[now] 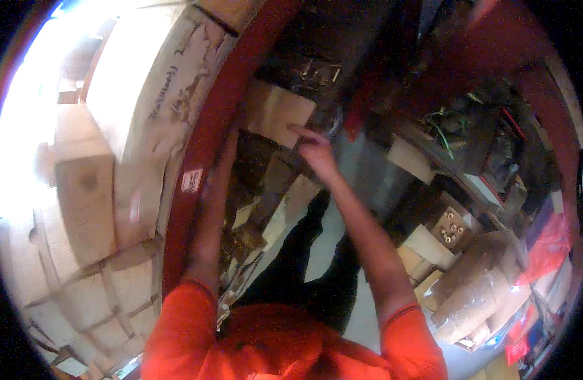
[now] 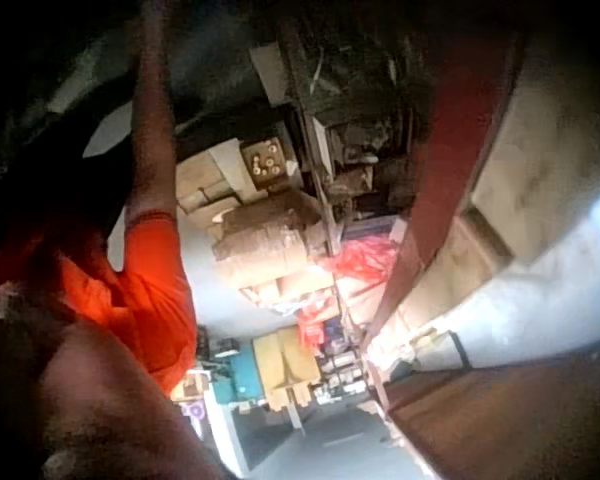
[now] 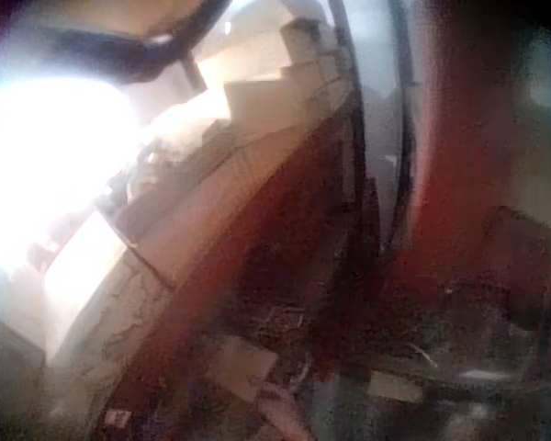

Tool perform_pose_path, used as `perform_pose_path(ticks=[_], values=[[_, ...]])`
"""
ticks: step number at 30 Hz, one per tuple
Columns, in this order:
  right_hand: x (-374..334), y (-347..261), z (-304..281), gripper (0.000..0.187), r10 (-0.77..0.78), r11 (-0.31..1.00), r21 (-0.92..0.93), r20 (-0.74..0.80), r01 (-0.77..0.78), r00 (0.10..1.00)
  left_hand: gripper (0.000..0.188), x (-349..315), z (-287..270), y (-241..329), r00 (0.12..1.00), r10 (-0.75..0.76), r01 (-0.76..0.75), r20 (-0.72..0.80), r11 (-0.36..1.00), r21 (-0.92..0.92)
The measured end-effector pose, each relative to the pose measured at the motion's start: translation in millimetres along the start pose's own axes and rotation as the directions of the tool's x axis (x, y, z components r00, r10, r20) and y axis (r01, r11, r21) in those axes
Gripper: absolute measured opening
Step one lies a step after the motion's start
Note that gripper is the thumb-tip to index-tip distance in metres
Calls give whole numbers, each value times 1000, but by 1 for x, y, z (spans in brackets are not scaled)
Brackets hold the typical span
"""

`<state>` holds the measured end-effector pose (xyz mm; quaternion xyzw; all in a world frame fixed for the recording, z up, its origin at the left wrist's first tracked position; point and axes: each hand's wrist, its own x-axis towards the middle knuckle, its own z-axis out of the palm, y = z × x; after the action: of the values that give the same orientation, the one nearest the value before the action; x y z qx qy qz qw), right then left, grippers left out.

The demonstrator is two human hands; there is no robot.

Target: The person measures a small brass fitting with a caliper, then walks through a storage area to retrieve a box of similar fittings from a shelf. They return to a workbench, open the box, and write on a cardboard box and a piece of paper using a pen.

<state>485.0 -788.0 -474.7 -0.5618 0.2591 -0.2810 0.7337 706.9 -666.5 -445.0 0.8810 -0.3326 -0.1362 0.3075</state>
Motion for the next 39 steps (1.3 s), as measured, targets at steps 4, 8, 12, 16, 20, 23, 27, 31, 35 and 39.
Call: perform_pose_path(ticks=[4,8,12,16,20,23,27,31,35,39], values=[[25,43,18,35,-92,995,-27,-26,91,995,54,20,3,-25,999,-41,42,-7,996,77],[31,65,31,33,-189,968,-182,-68,174,980,53,32,10,-38,998,-58,58,-3,993,106],[20,47,37,32,-186,958,-225,-15,177,982,52,37,13,-47,997,-77,77,1,988,131],[13,38,41,33,-258,876,-433,-47,213,965,51,52,26,-45,998,-65,61,21,988,143],[38,60,55,30,-145,926,-370,-150,80,978,51,57,18,-45,998,-64,62,3,981,182],[37,57,39,29,-120,971,-207,14,120,993,50,62,22,-50,998,-69,66,6,980,185],[25,53,53,30,-85,944,-324,-59,61,995,49,65,22,-54,997,-71,68,8,977,201],[34,56,49,35,-92,921,-380,6,87,996,48,65,27,-54,998,-68,66,5,975,213],[23,28,36,38,46,977,-197,-181,-82,982,48,59,37,-54,998,-60,56,14,978,201],[29,36,11,37,31,994,-101,-176,-49,984,47,57,39,-60,997,-71,67,10,977,203]])
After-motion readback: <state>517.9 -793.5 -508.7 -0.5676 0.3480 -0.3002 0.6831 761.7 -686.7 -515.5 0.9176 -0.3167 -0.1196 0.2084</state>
